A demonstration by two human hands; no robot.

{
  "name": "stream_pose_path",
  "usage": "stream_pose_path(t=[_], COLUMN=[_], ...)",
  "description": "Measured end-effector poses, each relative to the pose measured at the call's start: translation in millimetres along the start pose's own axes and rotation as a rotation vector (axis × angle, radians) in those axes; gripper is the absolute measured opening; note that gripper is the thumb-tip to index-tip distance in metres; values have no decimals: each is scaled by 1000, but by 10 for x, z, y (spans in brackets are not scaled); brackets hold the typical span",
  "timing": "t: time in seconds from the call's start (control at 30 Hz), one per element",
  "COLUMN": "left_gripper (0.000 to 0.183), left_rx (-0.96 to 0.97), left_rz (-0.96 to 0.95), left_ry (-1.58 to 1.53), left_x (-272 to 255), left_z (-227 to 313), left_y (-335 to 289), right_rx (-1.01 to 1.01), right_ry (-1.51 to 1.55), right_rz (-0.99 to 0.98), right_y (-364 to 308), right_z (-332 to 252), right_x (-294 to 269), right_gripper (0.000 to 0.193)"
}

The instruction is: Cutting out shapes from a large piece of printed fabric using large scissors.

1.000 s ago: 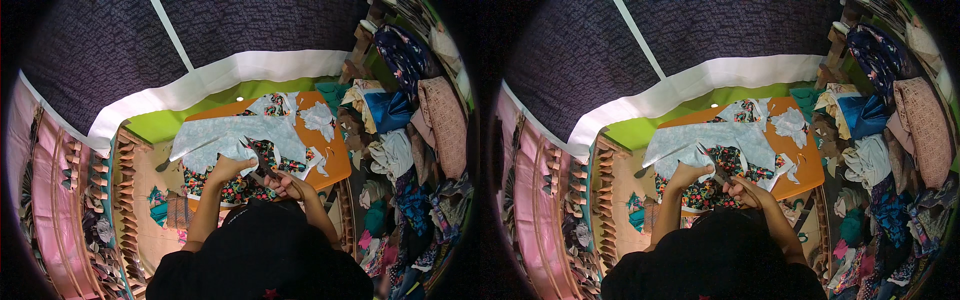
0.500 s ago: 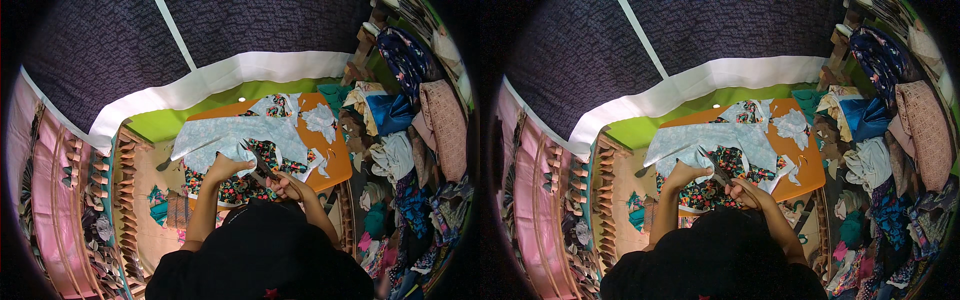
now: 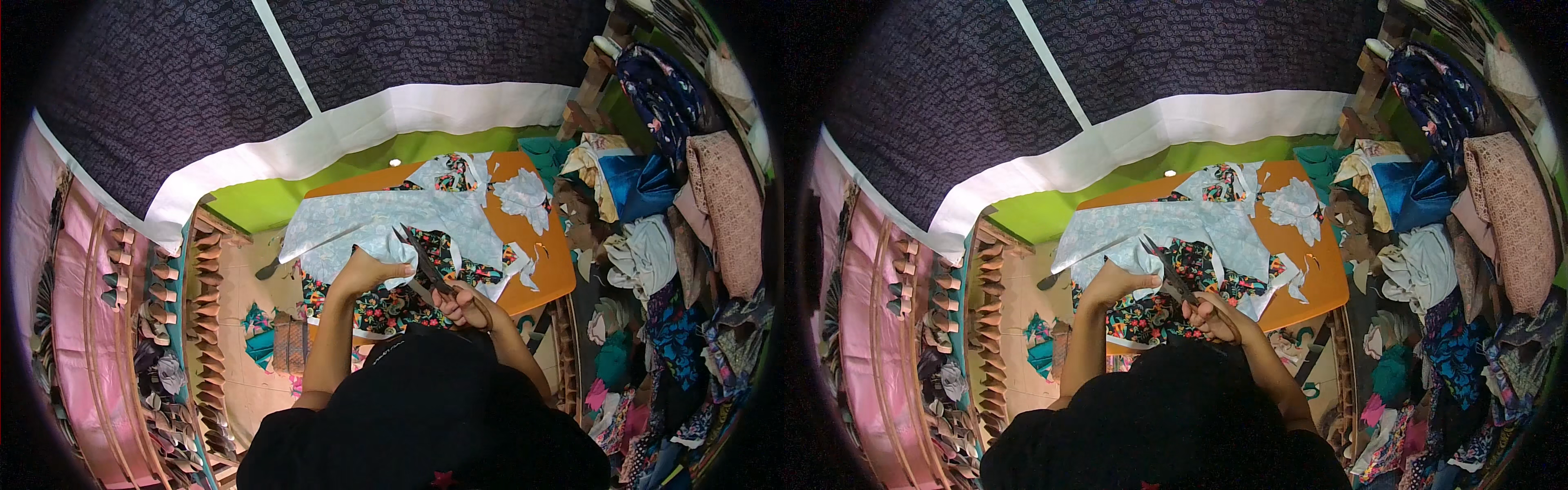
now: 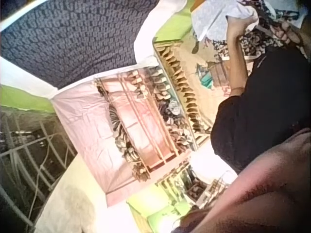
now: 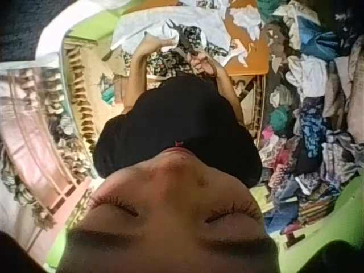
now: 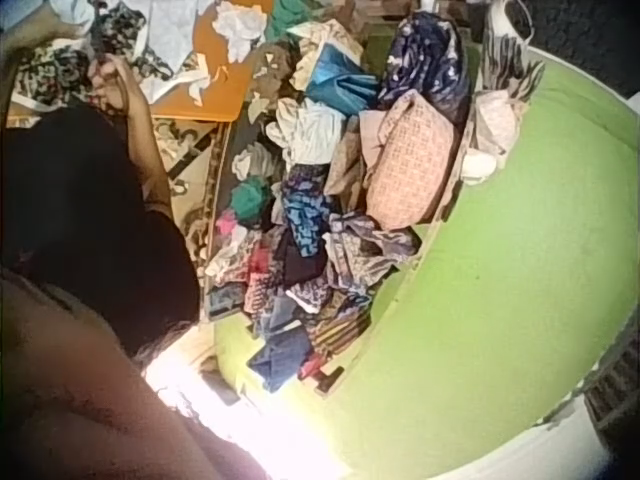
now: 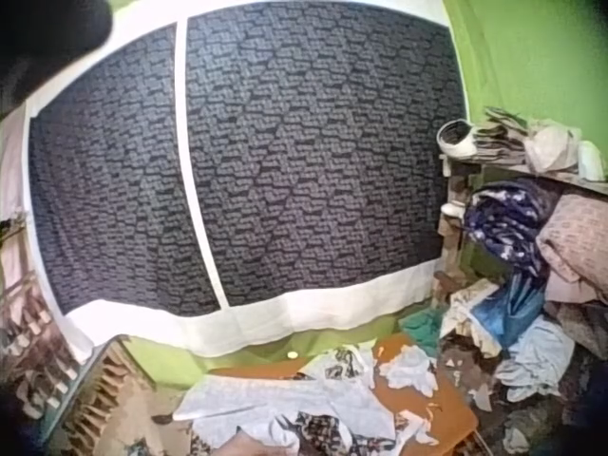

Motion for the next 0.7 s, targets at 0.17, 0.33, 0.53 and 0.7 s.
stream_pose_path(t=[0.17,0.33,0.53,0.7], left_gripper=[43,46,45,44], left_rx=[26,-18,-33,-21], left_rz=[-9,-13,-81,-133], left_ry=[61,106,157,274], left_x=[-15,-42,-26,-11], left_z=[16,15,67,37], left_y=[-1,-11,-46,-47], right_rx=[75,30,52,59], right_ry=[-5,-13,-42,-126], right_rz=[47,15,-31,-49], right_y=[13,1,-11,-53], right_z=[0,-28,-35,-54], right_x=[-26,17,-36,-58], right_gripper=[29,25,27,34])
Point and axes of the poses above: each hand's wrist, its own y-axis towards the middle knuckle, its own x-axis out of the palm, z = x × y, the point moved 5 cm from there along y, towards the middle knuckle, and after that the axes turned 4 degrees about z, right-handed, at the moved point
